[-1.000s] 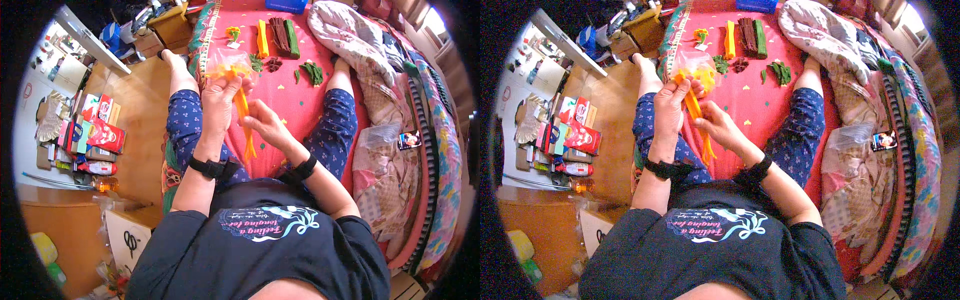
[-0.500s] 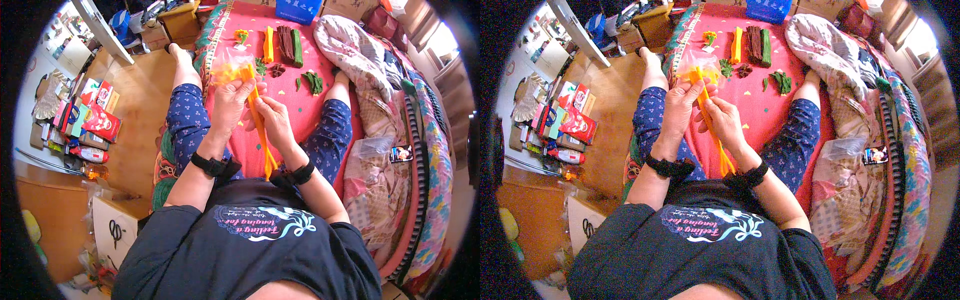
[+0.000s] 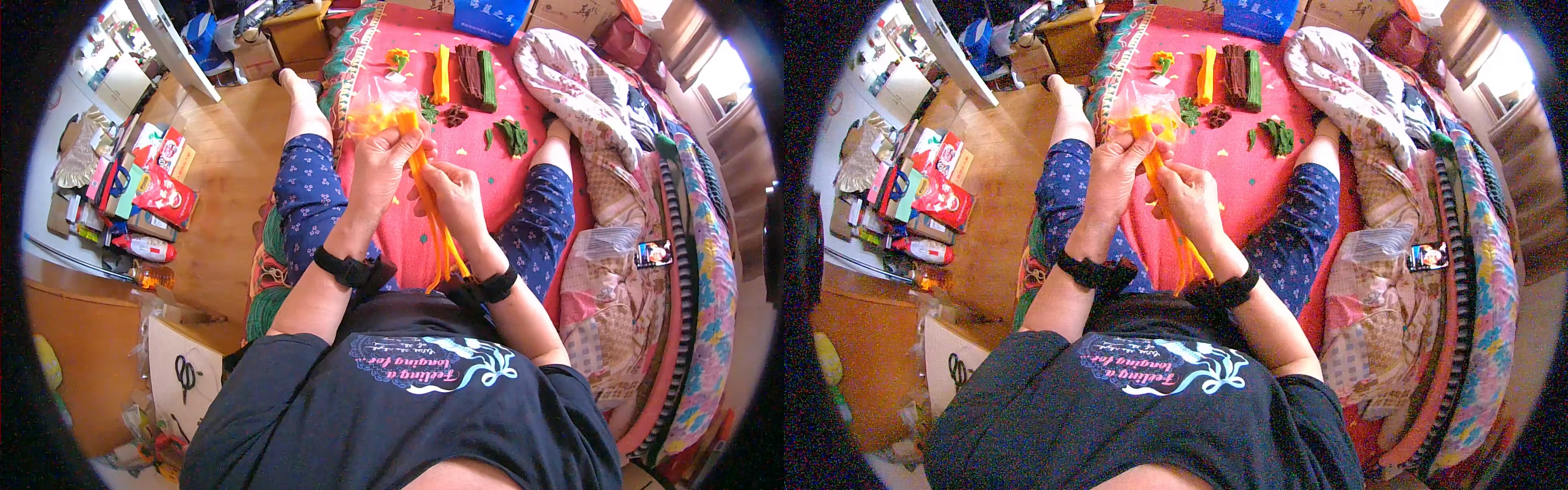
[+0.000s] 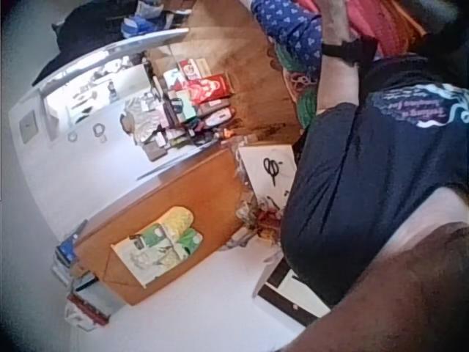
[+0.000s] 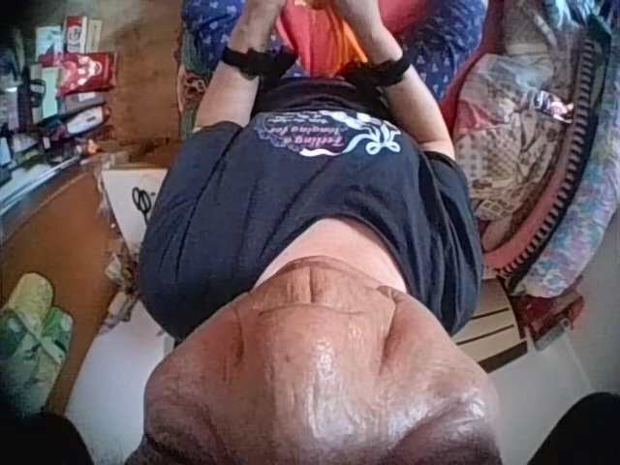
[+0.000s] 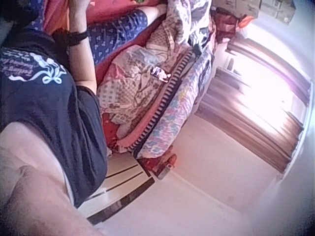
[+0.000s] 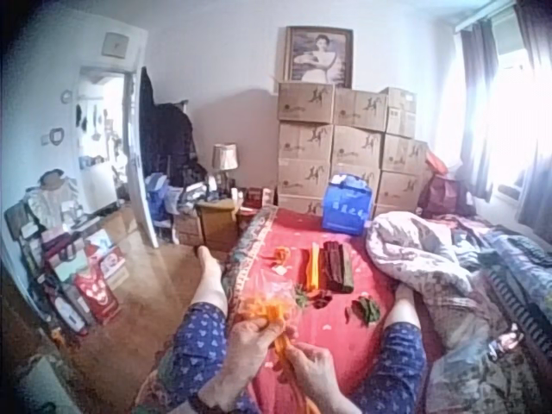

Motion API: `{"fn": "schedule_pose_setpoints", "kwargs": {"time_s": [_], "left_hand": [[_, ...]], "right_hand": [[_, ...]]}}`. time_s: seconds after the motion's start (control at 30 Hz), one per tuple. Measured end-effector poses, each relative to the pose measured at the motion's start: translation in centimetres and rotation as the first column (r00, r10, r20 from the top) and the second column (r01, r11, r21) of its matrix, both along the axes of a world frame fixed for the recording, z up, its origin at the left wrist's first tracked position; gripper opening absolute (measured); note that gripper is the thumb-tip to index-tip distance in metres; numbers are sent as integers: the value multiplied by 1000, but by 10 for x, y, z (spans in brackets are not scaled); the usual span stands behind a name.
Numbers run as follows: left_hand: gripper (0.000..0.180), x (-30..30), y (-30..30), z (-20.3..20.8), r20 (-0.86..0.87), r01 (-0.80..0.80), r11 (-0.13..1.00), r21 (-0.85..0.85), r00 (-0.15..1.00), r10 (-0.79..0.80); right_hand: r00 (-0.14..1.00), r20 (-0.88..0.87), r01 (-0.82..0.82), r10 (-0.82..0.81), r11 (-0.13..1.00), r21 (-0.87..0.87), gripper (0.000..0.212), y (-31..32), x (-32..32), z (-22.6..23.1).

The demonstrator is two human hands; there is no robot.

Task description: The recorder is sorting and organizing various colored plastic ties or straps on a mat.

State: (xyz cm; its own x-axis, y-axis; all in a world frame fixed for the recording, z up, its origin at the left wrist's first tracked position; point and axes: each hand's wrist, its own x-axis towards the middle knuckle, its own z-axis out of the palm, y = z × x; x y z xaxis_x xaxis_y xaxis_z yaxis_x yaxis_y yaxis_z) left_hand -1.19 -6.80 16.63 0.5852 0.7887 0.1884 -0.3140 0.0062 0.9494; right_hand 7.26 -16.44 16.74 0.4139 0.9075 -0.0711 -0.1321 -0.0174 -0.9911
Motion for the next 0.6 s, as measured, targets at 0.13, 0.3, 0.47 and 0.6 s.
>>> {"fn": "schedule_pose_setpoints", "kwargs": {"time_s": [0.13, 0.3, 0.47, 0.6], "left_hand": [[21, 2, -3, -2, 36, -12, 999, -35, 999, 13], [22, 2, -7, 0, 39, 2, 997, -76, 999, 1], [21, 2, -5, -3, 68, 19, 991, -133, 998, -10], [21, 4, -7, -5, 108, 14, 991, -130, 994, 0]], "right_hand": [[998, -47, -46, 49, 997, 61, 26, 1, -2, -7], [982, -126, -125, 139, 986, 113, 24, 5, 1, -16], [995, -13, -99, 100, 992, 81, 21, 7, 3, -22], [993, 109, -49, 40, 995, 82, 20, 7, 1, -27]]}}
